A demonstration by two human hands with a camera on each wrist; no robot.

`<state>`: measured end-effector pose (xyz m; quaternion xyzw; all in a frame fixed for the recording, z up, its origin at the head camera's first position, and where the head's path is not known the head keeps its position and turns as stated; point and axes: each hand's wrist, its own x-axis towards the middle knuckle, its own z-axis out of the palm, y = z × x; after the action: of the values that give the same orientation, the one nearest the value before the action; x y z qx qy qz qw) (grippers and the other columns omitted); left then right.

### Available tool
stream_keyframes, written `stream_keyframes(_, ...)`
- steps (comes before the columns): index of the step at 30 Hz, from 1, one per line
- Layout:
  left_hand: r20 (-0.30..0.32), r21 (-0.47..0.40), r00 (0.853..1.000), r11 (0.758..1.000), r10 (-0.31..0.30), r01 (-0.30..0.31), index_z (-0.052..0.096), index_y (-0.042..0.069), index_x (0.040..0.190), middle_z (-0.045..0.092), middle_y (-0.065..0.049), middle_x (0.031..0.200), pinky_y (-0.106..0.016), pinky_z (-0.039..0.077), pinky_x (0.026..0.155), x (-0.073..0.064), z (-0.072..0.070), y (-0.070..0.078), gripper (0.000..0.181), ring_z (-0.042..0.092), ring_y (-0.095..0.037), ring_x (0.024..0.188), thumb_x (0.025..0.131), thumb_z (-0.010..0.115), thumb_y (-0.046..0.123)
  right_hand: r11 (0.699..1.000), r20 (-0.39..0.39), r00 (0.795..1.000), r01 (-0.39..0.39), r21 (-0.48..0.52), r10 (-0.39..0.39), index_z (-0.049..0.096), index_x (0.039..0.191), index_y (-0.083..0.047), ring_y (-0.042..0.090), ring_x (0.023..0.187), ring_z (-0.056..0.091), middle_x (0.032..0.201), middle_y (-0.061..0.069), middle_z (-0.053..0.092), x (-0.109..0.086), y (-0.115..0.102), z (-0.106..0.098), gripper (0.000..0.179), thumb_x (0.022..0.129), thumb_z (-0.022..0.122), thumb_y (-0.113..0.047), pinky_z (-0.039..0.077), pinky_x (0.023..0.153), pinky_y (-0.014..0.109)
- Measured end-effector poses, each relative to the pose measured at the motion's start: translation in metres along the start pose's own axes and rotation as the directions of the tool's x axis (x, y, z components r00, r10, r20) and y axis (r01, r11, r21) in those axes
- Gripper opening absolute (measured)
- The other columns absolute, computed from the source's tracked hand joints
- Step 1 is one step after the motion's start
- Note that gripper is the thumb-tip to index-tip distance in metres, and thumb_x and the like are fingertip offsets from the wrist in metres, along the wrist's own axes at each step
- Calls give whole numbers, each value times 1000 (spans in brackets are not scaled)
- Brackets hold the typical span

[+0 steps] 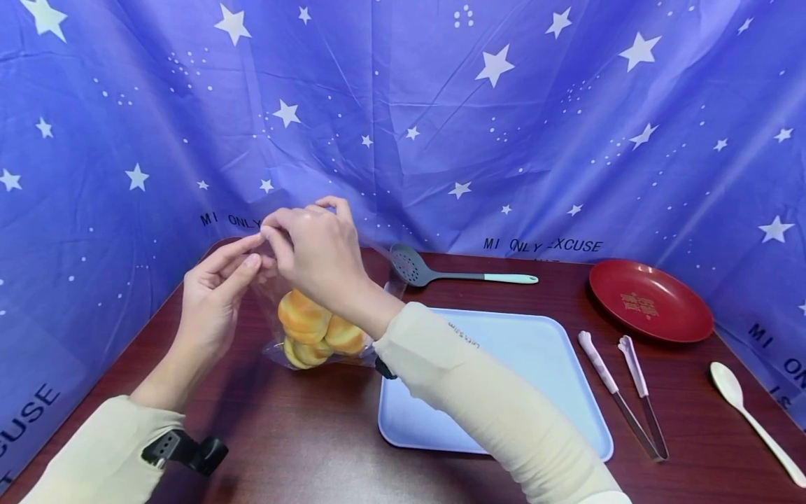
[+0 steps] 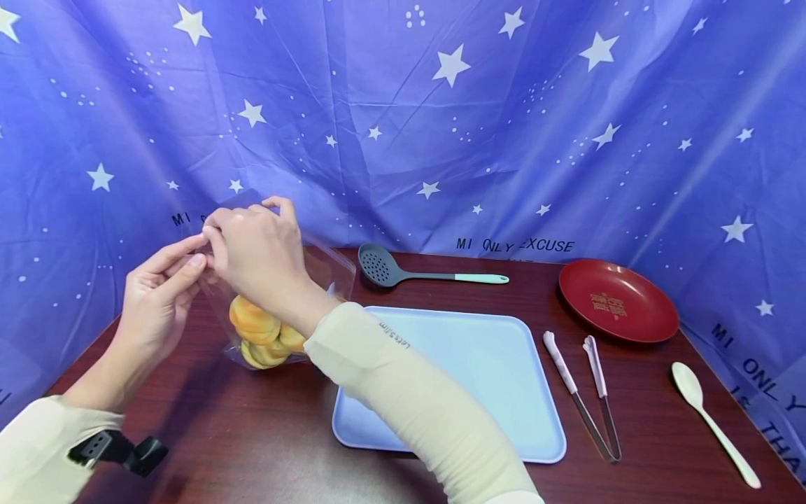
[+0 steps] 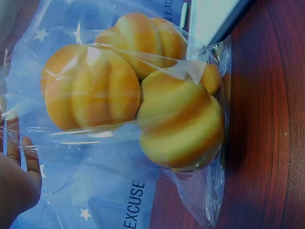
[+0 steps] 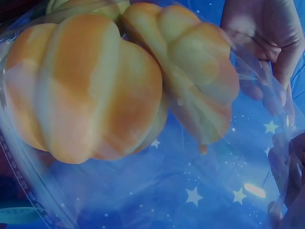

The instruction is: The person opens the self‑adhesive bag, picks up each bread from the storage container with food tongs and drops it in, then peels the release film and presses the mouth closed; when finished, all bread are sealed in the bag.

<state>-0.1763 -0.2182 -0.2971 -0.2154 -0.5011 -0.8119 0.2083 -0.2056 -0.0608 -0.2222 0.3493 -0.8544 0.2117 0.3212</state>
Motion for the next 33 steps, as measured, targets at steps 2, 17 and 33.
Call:
stream_keyframes(2, 2, 2, 1000, 1000, -1, 1, 71, -4, 120, 76, -10, 90, -22, 57, 75, 0, 0, 0, 29, 73, -15, 85, 100, 52, -13, 999, 12, 1000, -20, 28, 20, 79, 100, -21, 5, 84, 69, 93, -12, 76, 1, 0, -1, 15, 101, 65, -27, 35, 104, 28)
stream_keyframes(17, -22, 57, 999, 998, -36, 37, 72, -1, 122, 77, -7, 92, -20, 56, 76, -2, 2, 3, 30, 73, -13, 88, 101, 53, -10, 993, -20, 995, -96, 69, 98, 77, 100, -20, 7, 91, 67, 94, -12, 75, -1, -3, 3, 16, 102, 61, -24, 35, 103, 27)
stream_keyframes(33, -64, 61, 998, 998, -28, 31, 71, -3, 121, 78, -11, 97, -21, 56, 71, -6, -7, 7, 27, 75, -16, 85, 100, 55, -8, 892, -39, 952, -270, 363, 305, 77, 100, -13, 11, 82, 67, 87, -4, 76, 8, 17, -10, 15, 100, 64, -21, 45, 88, 25)
